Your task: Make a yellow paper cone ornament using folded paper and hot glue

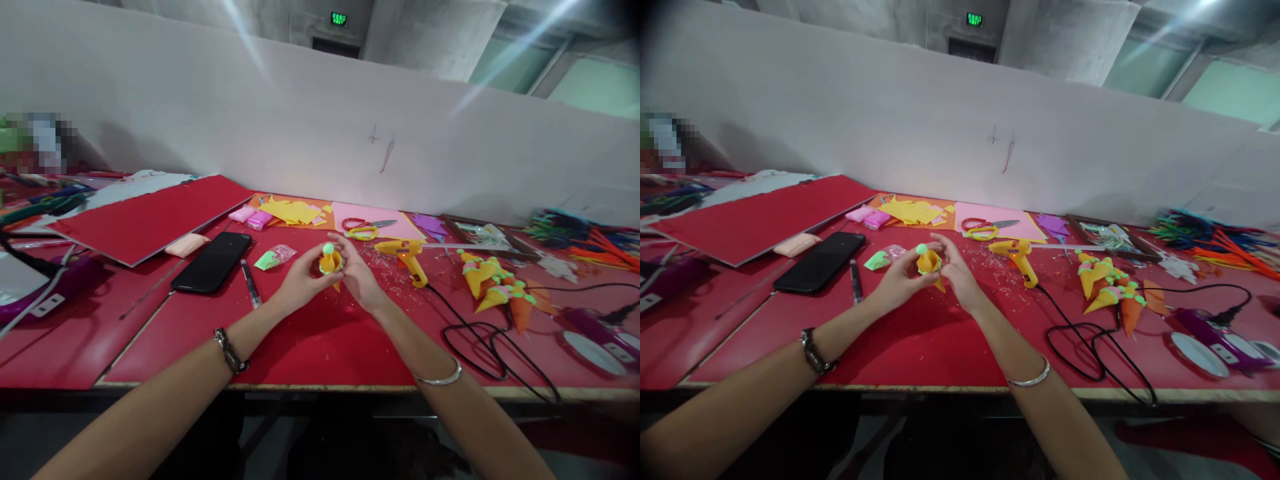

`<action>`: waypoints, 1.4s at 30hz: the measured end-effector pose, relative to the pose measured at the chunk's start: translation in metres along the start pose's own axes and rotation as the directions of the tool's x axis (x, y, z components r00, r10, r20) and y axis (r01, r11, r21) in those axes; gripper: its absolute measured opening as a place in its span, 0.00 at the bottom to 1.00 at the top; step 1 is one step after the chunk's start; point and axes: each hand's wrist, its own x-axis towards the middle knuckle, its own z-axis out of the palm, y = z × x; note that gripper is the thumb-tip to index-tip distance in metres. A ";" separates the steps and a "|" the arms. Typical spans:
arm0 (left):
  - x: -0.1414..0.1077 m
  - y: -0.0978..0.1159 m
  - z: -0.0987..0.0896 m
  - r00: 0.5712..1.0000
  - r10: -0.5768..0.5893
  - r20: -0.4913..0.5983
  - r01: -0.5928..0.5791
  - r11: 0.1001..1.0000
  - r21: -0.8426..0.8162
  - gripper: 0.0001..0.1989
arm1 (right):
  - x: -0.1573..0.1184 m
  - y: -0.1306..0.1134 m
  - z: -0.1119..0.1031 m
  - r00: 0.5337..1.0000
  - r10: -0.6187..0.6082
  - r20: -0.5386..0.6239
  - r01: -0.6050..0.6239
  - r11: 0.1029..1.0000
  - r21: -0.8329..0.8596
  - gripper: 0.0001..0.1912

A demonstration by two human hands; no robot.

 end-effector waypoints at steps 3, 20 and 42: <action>-0.004 0.005 -0.004 0.986 0.166 0.019 -0.164 0.946 0.279 0.19 | 0.000 0.002 -0.006 0.997 0.064 0.041 -0.062 0.998 -0.028 0.29; -0.011 0.017 -0.006 0.965 0.204 0.168 -0.262 0.817 0.514 0.12 | -0.007 0.013 -0.003 0.965 0.051 0.257 0.095 0.845 -0.527 0.04; -0.016 0.018 -0.012 0.942 0.216 0.256 -0.323 0.788 0.523 0.26 | -0.009 0.003 -0.002 0.905 0.015 0.425 0.261 0.769 -0.583 0.03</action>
